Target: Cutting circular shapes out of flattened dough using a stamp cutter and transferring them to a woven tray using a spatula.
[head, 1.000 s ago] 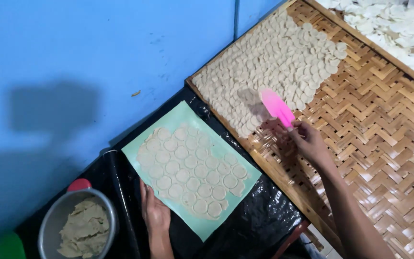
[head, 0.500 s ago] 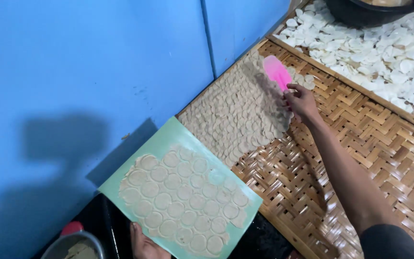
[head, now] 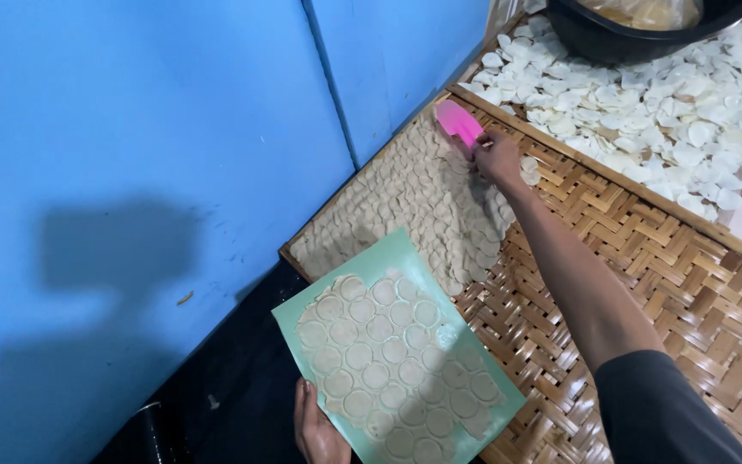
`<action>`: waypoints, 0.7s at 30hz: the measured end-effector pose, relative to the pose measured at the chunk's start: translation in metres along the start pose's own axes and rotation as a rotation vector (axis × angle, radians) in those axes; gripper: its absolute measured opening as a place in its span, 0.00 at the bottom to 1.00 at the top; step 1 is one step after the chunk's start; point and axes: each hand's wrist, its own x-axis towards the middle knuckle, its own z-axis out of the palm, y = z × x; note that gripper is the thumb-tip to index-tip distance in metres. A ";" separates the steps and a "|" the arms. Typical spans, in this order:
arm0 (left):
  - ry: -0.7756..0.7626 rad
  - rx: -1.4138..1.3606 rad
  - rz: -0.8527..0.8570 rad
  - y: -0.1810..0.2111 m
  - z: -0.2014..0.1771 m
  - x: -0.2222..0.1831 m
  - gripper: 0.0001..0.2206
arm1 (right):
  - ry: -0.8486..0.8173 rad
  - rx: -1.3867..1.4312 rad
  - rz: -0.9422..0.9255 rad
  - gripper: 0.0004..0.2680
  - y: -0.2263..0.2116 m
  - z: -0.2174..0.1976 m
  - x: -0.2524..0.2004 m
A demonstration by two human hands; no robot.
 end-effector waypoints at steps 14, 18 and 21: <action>-0.017 -0.021 -0.052 -0.027 -0.013 0.034 0.18 | 0.024 -0.215 -0.013 0.08 -0.029 -0.008 -0.002; -0.100 0.008 -0.089 -0.020 -0.009 0.037 0.18 | 0.024 -0.397 -0.008 0.09 -0.048 -0.015 -0.010; -0.084 -0.046 -0.141 -0.025 -0.014 0.046 0.18 | 0.049 -0.419 -0.104 0.09 -0.030 -0.010 -0.009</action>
